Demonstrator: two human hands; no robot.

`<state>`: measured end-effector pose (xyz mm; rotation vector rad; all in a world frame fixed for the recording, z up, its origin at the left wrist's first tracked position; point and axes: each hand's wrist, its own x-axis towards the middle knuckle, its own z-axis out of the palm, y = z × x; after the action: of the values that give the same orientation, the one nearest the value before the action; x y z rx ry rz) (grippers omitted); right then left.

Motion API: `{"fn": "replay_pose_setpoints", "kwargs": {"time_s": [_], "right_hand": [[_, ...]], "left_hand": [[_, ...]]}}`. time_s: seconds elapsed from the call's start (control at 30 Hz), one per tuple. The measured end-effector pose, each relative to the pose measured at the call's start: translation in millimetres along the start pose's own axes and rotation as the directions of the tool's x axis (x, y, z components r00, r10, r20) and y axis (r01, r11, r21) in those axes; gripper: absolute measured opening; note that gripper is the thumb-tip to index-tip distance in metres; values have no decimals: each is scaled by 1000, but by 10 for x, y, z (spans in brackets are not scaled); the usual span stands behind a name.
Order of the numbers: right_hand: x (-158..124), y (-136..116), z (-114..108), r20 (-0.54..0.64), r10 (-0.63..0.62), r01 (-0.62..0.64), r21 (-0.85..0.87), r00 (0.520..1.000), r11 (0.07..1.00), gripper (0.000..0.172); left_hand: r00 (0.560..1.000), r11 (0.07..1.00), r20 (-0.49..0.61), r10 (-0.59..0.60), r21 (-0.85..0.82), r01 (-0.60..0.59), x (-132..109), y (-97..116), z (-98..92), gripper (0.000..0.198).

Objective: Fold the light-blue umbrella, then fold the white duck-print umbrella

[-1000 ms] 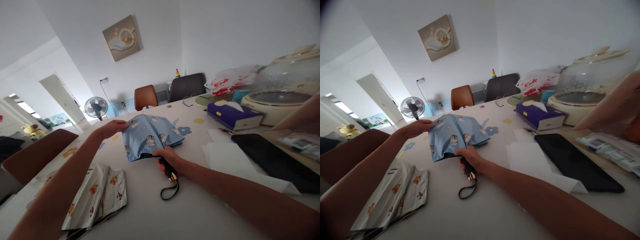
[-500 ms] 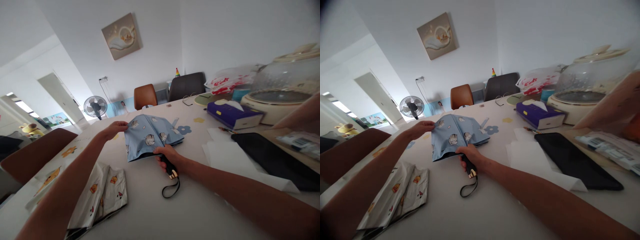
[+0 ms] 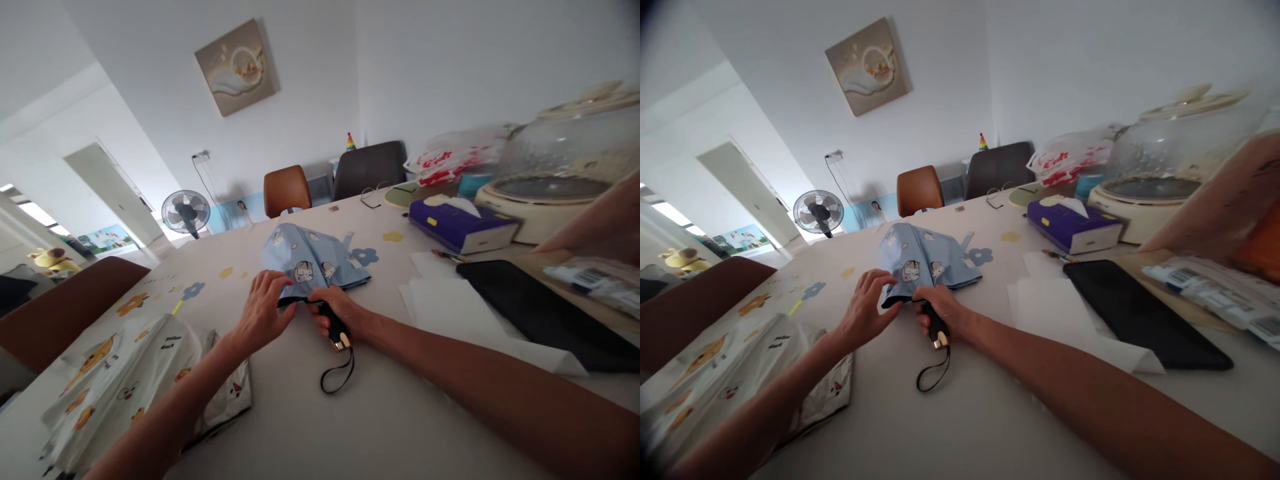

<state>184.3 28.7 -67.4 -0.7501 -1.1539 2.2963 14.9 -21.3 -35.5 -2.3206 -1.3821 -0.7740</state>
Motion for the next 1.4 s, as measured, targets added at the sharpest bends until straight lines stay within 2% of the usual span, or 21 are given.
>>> {"fn": "replay_pose_setpoints", "kwargs": {"time_s": [0.13,0.27,0.47,0.57,0.7,0.77,0.83,0.9,1.0,1.1,1.17,1.27,1.33,1.4], "right_hand": [[-6,-19,-8,16,13,-14,54,1000,998,20],[-13,-29,-15,14,25,-27,114,1000,993,23],[-36,-43,18,-28,24,-20,149,999,989,30],[-29,-22,32,-37,2,2,96,999,995,33],[-16,15,37,-61,-48,49,5,997,999,27],[-18,21,54,-106,-72,69,-26,992,997,25],[-21,22,86,-168,-85,71,-88,982,994,24],[-18,29,131,-231,-124,84,-176,965,981,23],[-6,61,206,-300,-209,124,-279,931,952,22],[-7,103,263,-266,-269,166,-352,926,921,22],[-17,119,285,-212,-292,187,-410,933,893,18],[-37,118,303,-179,-268,147,-498,947,855,11],[-51,108,313,-160,-249,125,-546,955,829,8],[-65,97,321,-131,-250,133,-572,959,810,8]], "left_hand": [[998,979,30,51,198,-56,-24,-1,84,15],[998,974,56,37,221,-48,-14,-84,158,15],[997,997,74,24,72,-29,-95,-108,257,16],[998,1000,57,2,-29,0,-117,-143,349,14],[993,971,57,-102,-212,112,-125,-154,413,14],[977,930,5,-212,-306,203,-102,-102,386,21],[928,860,-66,-366,-405,311,-42,-1,336,26],[868,778,-83,-490,-490,393,60,135,292,29],[834,727,-45,-551,-517,452,264,336,287,42],[779,687,-36,-626,-499,529,472,428,329,56],[719,629,-40,-694,-519,579,588,402,340,65],[637,546,-61,-769,-582,603,726,262,292,69],[567,467,-72,-820,-657,592,798,140,230,62],[509,358,-29,-860,-745,563,858,28,163,47]]}}
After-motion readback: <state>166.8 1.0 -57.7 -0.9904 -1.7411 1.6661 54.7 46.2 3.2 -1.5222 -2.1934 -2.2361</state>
